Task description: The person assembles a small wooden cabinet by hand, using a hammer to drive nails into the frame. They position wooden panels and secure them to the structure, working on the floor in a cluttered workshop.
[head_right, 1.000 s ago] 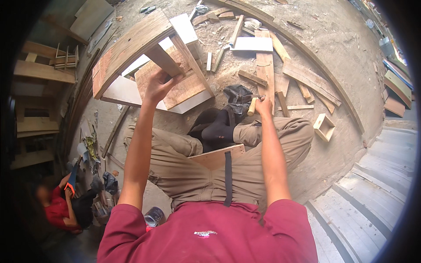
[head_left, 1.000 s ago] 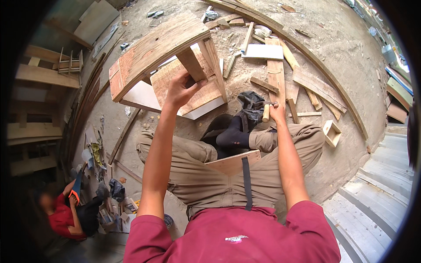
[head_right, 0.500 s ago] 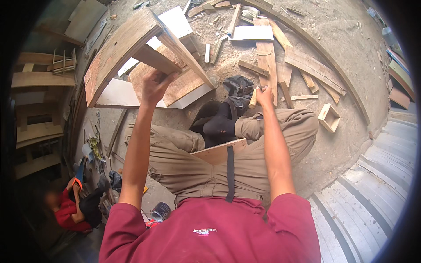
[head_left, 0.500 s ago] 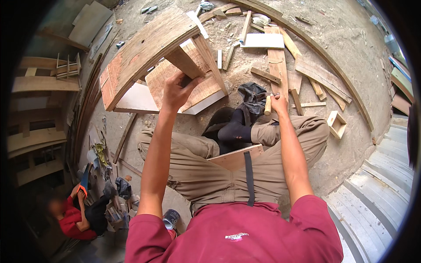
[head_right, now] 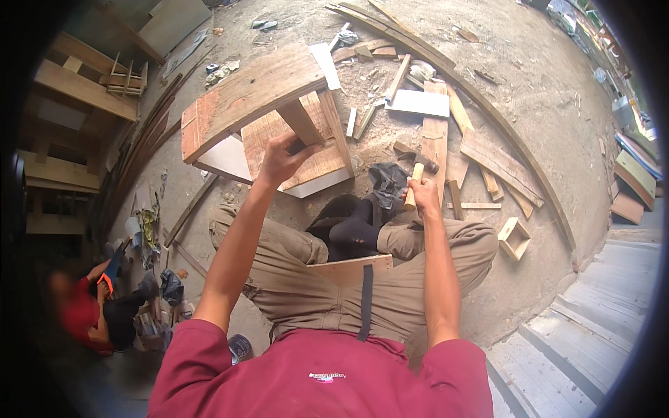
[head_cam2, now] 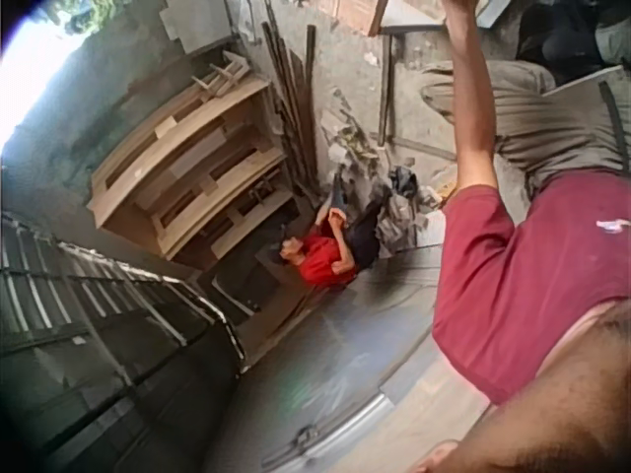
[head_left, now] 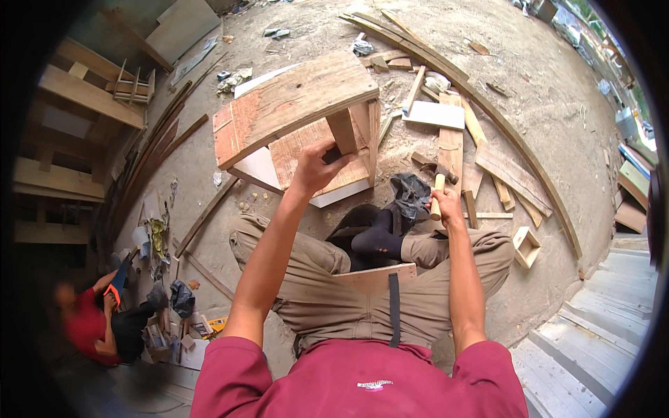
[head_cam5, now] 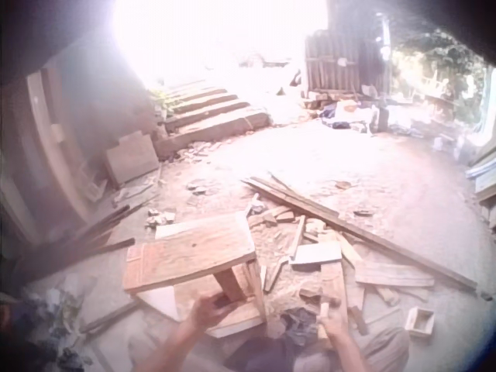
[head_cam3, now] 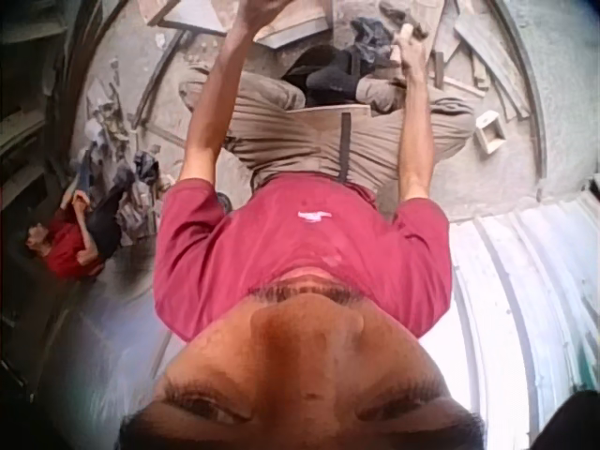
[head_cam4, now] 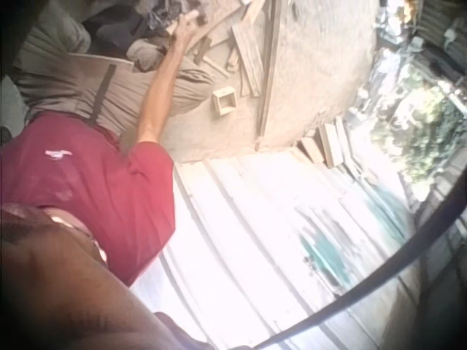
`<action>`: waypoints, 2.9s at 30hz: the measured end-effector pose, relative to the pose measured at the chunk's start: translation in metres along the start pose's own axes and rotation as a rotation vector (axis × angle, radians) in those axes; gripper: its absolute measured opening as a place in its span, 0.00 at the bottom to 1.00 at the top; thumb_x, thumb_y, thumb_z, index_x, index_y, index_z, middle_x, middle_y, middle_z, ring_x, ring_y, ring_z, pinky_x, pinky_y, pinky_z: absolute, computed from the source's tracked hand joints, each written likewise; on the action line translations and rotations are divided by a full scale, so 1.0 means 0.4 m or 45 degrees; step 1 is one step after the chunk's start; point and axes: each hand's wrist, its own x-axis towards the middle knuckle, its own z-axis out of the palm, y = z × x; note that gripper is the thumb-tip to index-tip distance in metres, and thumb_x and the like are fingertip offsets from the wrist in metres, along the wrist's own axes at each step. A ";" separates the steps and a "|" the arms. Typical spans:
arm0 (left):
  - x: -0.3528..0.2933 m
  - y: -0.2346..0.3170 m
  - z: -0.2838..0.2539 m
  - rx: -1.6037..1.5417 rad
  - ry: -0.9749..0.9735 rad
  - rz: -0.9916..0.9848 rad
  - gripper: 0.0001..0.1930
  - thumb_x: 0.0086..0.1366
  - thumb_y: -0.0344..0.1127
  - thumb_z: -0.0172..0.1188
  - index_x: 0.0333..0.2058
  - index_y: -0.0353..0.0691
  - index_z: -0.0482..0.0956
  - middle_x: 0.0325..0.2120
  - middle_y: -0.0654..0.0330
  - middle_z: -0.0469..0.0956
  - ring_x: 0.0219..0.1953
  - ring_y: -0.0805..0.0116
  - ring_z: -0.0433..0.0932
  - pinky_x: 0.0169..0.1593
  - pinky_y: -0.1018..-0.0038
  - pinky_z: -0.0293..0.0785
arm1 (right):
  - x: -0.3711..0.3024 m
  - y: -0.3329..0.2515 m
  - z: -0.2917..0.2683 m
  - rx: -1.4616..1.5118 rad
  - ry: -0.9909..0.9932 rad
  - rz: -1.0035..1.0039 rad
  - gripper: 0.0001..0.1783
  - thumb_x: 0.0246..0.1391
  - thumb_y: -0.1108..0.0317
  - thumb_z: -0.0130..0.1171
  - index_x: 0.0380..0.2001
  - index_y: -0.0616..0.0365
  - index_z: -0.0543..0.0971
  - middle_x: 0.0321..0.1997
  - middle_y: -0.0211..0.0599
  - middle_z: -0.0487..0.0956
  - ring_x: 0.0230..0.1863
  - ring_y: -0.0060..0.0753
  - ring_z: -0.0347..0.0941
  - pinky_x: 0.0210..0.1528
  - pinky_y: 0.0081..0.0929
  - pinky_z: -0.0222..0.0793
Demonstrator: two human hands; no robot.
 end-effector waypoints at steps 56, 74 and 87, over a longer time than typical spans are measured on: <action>-0.004 0.024 -0.003 0.084 -0.016 0.085 0.13 0.56 0.33 0.71 0.40 0.36 0.85 0.35 0.52 0.85 0.35 0.62 0.84 0.42 0.70 0.79 | -0.702 -0.990 0.384 -0.556 -0.361 -0.989 0.24 0.71 0.46 0.46 0.43 0.59 0.72 0.15 0.17 0.61 0.10 0.08 0.49 0.09 0.14 0.43; 0.018 0.010 0.009 -0.030 -0.088 0.026 0.16 0.59 0.35 0.72 0.45 0.36 0.84 0.39 0.55 0.86 0.40 0.65 0.85 0.46 0.69 0.79 | -0.649 -0.867 0.374 -1.200 -0.478 -0.933 0.24 0.72 0.49 0.44 0.41 0.62 0.73 0.27 0.33 0.70 0.27 0.23 0.68 0.28 0.27 0.65; 0.047 -0.042 -0.056 -0.583 -0.129 -0.150 0.31 0.66 0.48 0.55 0.59 0.26 0.71 0.54 0.48 0.77 0.57 0.61 0.75 0.62 0.67 0.67 | -0.397 -0.340 0.330 0.166 0.101 -0.694 0.22 0.68 0.49 0.53 0.38 0.59 0.69 0.17 0.24 0.67 0.11 0.14 0.62 0.12 0.19 0.57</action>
